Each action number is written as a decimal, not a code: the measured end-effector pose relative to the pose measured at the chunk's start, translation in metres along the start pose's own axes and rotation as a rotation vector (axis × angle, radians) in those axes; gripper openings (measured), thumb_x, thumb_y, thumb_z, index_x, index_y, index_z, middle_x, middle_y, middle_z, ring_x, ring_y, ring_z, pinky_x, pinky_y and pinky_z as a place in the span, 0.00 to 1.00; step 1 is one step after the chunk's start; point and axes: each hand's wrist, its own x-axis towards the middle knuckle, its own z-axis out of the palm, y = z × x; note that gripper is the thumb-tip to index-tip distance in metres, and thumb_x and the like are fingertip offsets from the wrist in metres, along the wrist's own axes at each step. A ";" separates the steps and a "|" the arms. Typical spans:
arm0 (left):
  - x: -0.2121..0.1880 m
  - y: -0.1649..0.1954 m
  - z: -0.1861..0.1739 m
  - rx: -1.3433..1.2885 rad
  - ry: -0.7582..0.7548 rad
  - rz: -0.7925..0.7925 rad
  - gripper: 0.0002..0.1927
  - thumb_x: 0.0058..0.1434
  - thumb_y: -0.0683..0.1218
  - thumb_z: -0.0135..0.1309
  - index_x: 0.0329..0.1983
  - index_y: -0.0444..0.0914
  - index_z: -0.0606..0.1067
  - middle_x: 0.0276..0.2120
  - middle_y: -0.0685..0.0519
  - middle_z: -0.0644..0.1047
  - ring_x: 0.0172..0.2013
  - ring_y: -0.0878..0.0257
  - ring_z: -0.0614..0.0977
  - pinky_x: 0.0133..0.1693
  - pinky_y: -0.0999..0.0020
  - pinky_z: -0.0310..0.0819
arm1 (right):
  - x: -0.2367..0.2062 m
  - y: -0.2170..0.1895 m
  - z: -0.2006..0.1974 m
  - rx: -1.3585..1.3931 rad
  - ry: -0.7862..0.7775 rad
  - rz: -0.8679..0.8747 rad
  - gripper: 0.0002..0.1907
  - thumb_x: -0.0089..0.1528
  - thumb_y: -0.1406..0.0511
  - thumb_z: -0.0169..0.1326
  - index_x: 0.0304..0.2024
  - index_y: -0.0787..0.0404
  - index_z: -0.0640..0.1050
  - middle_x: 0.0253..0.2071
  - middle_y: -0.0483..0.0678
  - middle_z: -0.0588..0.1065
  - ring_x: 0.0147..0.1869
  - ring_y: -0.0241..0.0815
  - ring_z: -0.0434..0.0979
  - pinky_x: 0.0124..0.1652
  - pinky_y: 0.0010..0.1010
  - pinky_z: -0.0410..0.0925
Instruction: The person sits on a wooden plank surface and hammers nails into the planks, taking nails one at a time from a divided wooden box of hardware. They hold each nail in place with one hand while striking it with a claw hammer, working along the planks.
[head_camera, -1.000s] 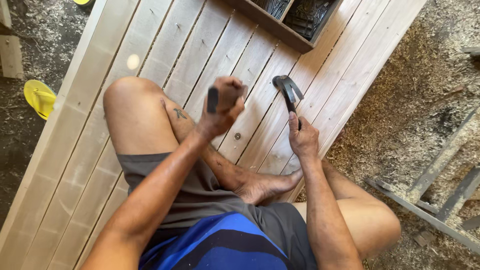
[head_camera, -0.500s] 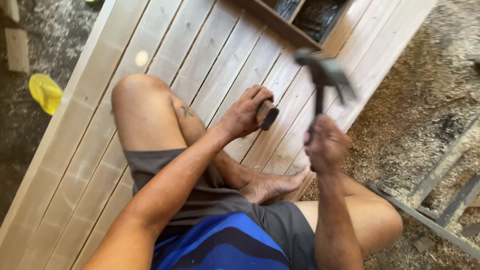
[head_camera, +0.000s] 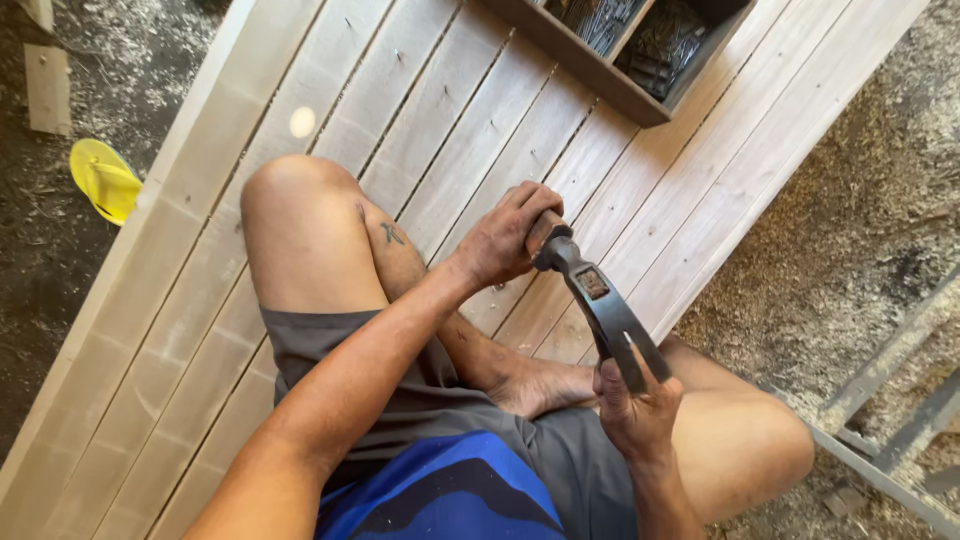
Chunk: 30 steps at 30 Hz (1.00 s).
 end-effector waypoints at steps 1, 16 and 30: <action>0.000 -0.002 0.001 0.006 0.015 0.031 0.18 0.60 0.42 0.61 0.52 0.40 0.69 0.48 0.48 0.73 0.52 0.48 0.77 0.55 0.57 0.75 | 0.000 0.006 0.000 -0.058 -0.047 0.023 0.26 0.73 0.49 0.48 0.31 0.62 0.75 0.25 0.43 0.73 0.27 0.33 0.75 0.30 0.25 0.67; -0.004 -0.008 -0.004 -0.029 0.036 0.058 0.18 0.61 0.41 0.58 0.53 0.41 0.70 0.50 0.46 0.72 0.55 0.46 0.76 0.57 0.55 0.74 | 0.107 0.107 0.088 -0.370 -0.002 0.305 0.19 0.74 0.52 0.53 0.38 0.58 0.81 0.20 0.50 0.72 0.27 0.42 0.72 0.30 0.32 0.66; -0.019 0.002 -0.018 -0.093 0.116 0.154 0.20 0.59 0.38 0.57 0.54 0.36 0.69 0.51 0.45 0.73 0.54 0.45 0.76 0.57 0.56 0.73 | 0.101 0.132 0.115 -0.293 0.053 0.330 0.31 0.72 0.46 0.45 0.31 0.65 0.78 0.25 0.62 0.74 0.31 0.60 0.76 0.35 0.48 0.68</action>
